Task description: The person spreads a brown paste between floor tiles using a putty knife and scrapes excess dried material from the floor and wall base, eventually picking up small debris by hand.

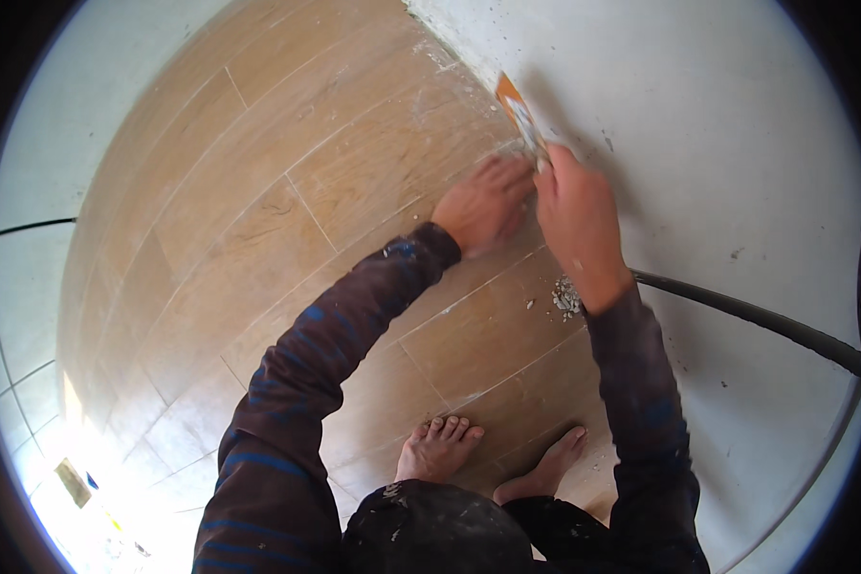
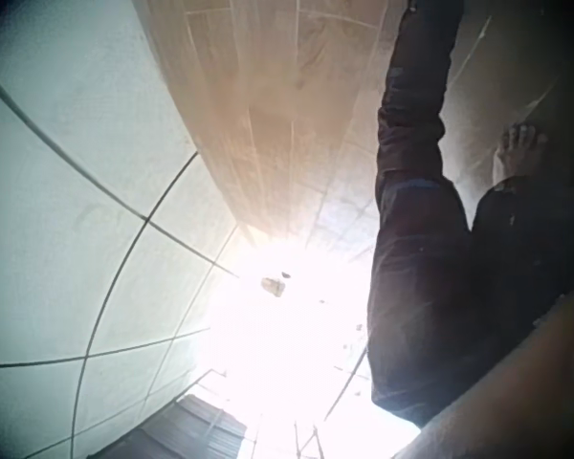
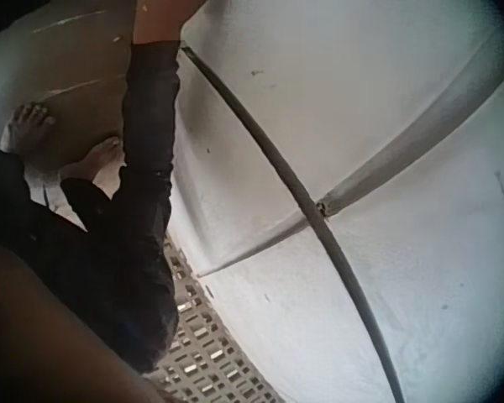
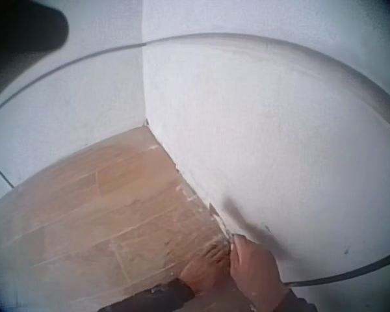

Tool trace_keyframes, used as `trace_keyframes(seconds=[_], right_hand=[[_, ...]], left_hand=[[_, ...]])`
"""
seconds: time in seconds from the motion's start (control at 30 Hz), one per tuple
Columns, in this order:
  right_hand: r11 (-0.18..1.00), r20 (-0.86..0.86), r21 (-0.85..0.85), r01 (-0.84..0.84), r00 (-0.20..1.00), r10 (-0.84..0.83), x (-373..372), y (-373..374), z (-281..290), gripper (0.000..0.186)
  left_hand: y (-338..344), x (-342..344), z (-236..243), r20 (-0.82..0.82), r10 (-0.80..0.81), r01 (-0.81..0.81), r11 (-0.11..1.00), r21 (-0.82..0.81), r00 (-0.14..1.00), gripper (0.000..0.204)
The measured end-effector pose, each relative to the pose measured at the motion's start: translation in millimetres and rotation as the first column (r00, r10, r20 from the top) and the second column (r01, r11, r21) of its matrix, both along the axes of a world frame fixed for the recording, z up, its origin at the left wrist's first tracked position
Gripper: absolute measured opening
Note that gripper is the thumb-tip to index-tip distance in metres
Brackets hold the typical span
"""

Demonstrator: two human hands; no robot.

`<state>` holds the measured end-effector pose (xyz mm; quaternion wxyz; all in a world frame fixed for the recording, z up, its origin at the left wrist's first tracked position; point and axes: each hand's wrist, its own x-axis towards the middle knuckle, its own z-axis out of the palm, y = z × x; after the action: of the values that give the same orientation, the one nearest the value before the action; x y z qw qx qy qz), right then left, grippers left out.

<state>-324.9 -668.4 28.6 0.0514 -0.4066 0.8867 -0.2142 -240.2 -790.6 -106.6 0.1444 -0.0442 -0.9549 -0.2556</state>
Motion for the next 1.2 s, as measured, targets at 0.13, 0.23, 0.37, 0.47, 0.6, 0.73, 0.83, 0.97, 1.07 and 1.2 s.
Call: trace_keyframes(seconds=[0.13,0.23,0.37,0.47,0.6,0.73,0.83,0.97,1.07,1.2], right_hand=[[0.981,-0.203,0.187,-0.046,0.976,0.084,-36,-89,-34,0.017],[0.975,-0.266,0.223,-0.016,0.961,0.077,-44,-116,-42,0.018],[0.958,-0.269,0.277,-0.072,0.952,0.149,-52,-118,-47,0.015],[0.927,-0.275,0.363,-0.093,0.94,0.202,-55,-109,-39,0.017],[0.844,-0.228,0.525,-0.11,0.937,0.264,-57,-108,-18,0.019],[0.917,-0.285,0.383,-0.111,0.93,0.232,-62,-119,-15,0.019],[0.911,-0.256,0.39,-0.133,0.935,0.246,-68,-132,-26,0.019],[0.914,-0.254,0.396,-0.087,0.946,0.2,-59,-117,-37,0.02],[0.877,-0.215,0.469,-0.098,0.951,0.222,-61,-113,-27,0.02],[0.921,-0.26,0.375,-0.107,0.941,0.215,-58,-137,-19,0.021]], left_hand=[[29,42,3,-0.058,0.053,-0.039,0.973,0.227,0.997,0.047],[30,48,12,-0.068,0.308,-0.286,0.931,0.226,0.949,0.047],[18,50,12,-0.039,0.511,-0.483,0.833,0.27,0.859,0.049],[9,59,8,0.014,0.673,-0.663,0.725,0.183,0.74,0.052],[-1,61,5,0.095,0.716,-0.719,0.695,-0.005,0.692,0.064],[0,52,6,0.119,0.711,-0.712,0.701,-0.042,0.693,0.068],[1,49,7,0.129,0.696,-0.698,0.715,-0.031,0.707,0.069],[-1,53,8,0.139,0.692,-0.697,0.717,-0.017,0.708,0.07],[-1,57,7,0.148,0.701,-0.705,0.708,-0.033,0.697,0.07],[-2,55,6,0.131,0.716,-0.717,0.695,-0.044,0.686,0.069]])
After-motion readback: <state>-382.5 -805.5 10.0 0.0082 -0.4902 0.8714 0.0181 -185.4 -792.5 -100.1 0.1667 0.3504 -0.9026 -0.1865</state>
